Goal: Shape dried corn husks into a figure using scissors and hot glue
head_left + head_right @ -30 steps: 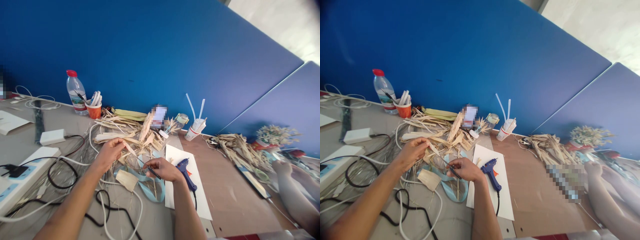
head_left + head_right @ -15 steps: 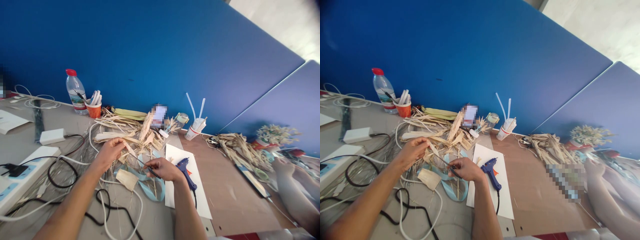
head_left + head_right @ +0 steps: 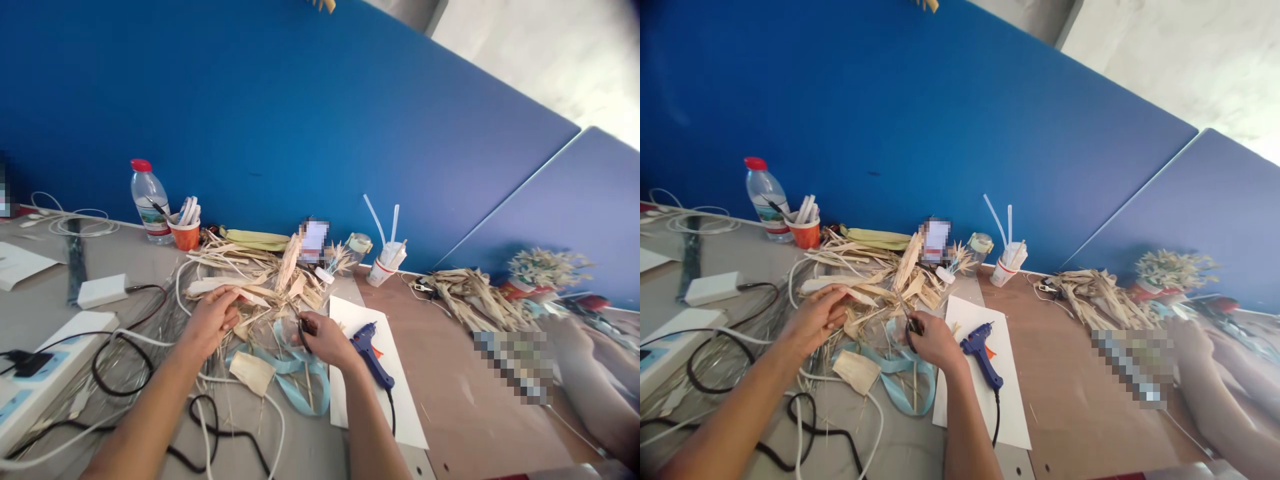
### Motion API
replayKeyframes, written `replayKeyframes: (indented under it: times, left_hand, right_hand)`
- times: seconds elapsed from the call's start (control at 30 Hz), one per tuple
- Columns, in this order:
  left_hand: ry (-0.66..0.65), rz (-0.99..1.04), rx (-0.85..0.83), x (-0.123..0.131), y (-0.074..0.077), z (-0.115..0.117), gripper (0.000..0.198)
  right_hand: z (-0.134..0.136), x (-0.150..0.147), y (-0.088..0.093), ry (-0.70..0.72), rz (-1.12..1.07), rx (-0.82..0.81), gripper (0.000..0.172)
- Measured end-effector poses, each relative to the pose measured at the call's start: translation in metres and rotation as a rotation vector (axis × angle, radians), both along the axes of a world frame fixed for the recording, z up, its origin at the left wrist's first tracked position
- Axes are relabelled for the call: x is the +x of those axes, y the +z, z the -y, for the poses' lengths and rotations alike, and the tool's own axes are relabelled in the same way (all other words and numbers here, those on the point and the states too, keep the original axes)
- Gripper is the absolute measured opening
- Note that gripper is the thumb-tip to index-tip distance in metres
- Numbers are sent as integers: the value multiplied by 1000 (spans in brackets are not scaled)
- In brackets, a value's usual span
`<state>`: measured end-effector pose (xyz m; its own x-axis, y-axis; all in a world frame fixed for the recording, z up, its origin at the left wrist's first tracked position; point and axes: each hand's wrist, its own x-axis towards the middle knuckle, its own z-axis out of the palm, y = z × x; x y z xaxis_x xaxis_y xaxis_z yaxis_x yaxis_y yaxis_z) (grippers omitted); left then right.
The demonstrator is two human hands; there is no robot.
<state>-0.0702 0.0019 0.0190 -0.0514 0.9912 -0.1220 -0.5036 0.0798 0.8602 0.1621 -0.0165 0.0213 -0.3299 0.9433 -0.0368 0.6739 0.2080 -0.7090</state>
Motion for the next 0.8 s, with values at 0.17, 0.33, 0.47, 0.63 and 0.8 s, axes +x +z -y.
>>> replayKeyframes:
  times: [0.17,0.33,0.47,0.63,0.8]
  left_hand:
    - [-91,29,-61,7,0,3,21]
    - [-208,45,-96,17,0,7,22]
    - [-244,46,-113,20,-3,9,21]
    - [-292,54,-130,21,-5,10,20]
    - [-295,53,-140,23,-4,11,20]
  right_hand:
    - [3,-13,-4,-207,267,133,45]
    - [6,-33,-7,-340,374,231,61]
    - [6,-42,-7,-250,371,232,49]
    - [3,-41,-12,-194,351,162,47]
    - [0,-36,-9,-98,139,47,42]
